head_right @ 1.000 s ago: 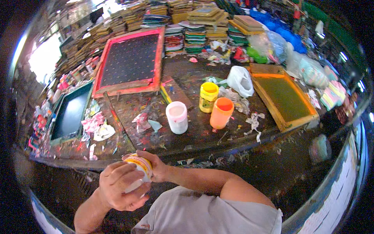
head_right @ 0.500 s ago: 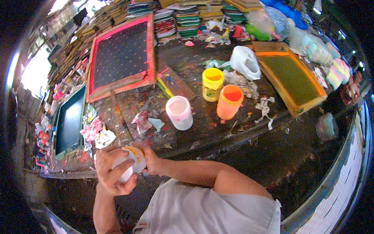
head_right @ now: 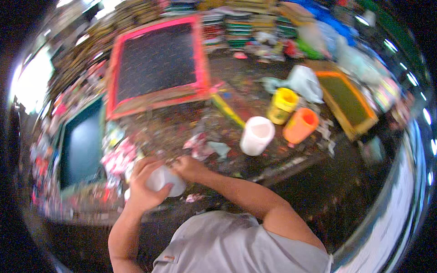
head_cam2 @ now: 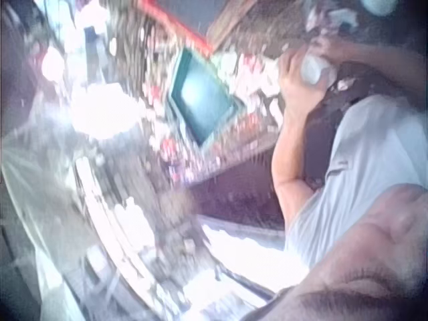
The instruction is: The person cleans a squeegee in a water basin, wipes it with a cloth, and then mixes white and pink paint in a container using a stick. They pour additional white paint into the mixture and continue stirring to blend the colors.
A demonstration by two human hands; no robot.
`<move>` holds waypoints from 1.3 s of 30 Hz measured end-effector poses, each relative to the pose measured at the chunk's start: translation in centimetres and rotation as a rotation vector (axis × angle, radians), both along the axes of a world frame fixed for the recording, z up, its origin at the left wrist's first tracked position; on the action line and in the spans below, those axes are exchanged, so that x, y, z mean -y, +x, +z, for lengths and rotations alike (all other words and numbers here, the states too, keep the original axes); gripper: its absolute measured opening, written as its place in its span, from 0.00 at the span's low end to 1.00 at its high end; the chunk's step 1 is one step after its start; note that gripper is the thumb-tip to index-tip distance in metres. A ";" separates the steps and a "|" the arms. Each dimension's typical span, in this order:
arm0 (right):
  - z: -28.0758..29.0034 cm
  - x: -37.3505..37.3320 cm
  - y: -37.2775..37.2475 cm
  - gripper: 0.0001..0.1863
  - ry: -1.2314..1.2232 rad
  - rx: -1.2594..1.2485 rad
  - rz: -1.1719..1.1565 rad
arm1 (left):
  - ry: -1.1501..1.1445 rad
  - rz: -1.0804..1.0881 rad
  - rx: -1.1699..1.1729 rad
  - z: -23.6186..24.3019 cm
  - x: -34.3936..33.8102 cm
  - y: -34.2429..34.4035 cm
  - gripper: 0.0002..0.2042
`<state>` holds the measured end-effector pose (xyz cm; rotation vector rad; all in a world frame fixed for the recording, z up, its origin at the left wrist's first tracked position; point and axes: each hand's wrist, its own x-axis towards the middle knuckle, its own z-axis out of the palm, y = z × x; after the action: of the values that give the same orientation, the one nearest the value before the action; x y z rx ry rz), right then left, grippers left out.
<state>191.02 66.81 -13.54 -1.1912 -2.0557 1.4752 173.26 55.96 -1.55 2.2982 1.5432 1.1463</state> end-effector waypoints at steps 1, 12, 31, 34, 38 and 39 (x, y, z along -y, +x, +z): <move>-0.1 -0.3 -0.3 0.21 0.160 0.141 -0.016 | 0.019 0.026 -0.013 -1.0 -0.2 -1.1 0.29; -2.4 3.3 5.1 0.27 1.014 0.338 -0.174 | 0.089 0.016 -0.251 -7.9 -5.6 -5.7 0.30; 2.6 15.2 39.7 0.18 1.185 0.072 -1.115 | 0.353 0.032 -0.139 -2.5 0.1 7.3 0.25; 2.5 17.2 45.3 0.19 1.205 0.087 -1.182 | 0.376 -0.193 -0.319 -5.4 -1.5 13.1 0.26; 3.7 19.5 53.0 0.25 1.289 0.201 -1.298 | 0.333 -0.626 -0.051 -4.8 -2.0 29.4 0.27; 4.7 20.3 55.2 0.29 1.300 0.267 -1.330 | 0.273 -0.688 -0.012 -4.9 -2.0 33.2 0.29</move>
<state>246.20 46.53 -8.89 -1.4805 -1.1784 -0.5771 206.46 57.97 -6.44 2.6680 0.5087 1.1749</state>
